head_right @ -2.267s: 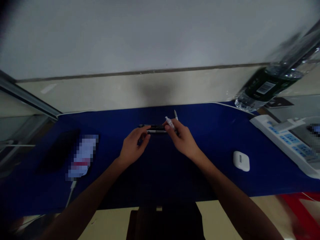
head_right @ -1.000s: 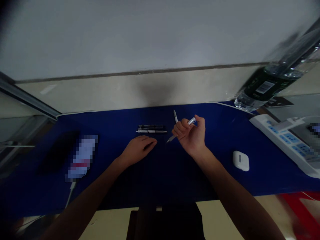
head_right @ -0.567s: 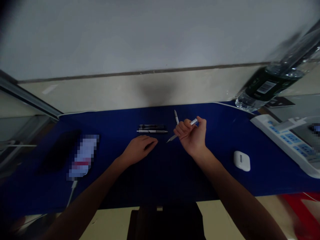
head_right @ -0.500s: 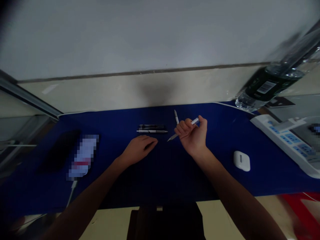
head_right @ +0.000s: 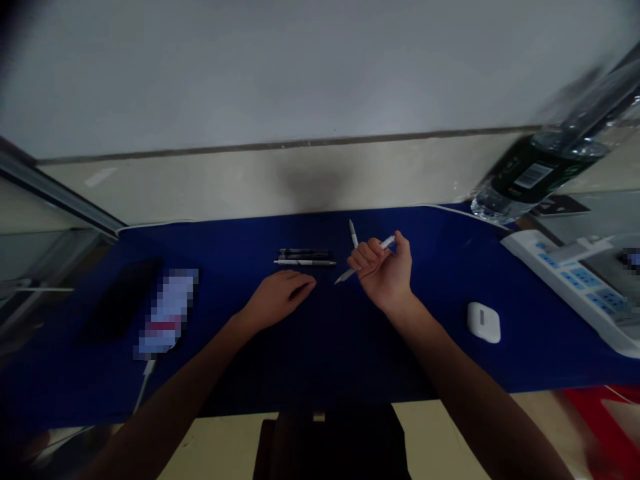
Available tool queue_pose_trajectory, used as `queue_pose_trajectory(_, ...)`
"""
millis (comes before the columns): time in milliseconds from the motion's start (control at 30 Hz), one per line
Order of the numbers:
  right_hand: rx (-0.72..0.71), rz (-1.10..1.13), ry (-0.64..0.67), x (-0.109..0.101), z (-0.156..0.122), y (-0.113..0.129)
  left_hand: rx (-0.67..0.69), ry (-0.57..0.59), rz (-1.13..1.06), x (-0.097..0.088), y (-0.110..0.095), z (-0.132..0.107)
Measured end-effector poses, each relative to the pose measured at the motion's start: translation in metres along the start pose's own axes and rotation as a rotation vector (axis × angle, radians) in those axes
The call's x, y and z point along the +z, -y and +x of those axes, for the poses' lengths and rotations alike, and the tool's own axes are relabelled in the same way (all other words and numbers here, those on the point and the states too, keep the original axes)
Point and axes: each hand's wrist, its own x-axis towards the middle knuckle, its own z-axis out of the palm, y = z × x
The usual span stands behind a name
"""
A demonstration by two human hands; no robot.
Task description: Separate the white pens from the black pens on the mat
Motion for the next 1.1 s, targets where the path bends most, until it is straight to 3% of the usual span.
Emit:
queue_pose_trajectory(200, 0.049, 0.161, 0.025, -0.0007, -0.0004, -0.0004, -0.002, 0.005, -0.011, -0.0002, 0.0006, 0.0004)
queue_pose_trajectory(1100, 0.035, 0.115, 0.016, -0.0015, 0.0005, 0.0001, -0.009, -0.001, 0.004, -0.0003, 0.0018, 0.0002)
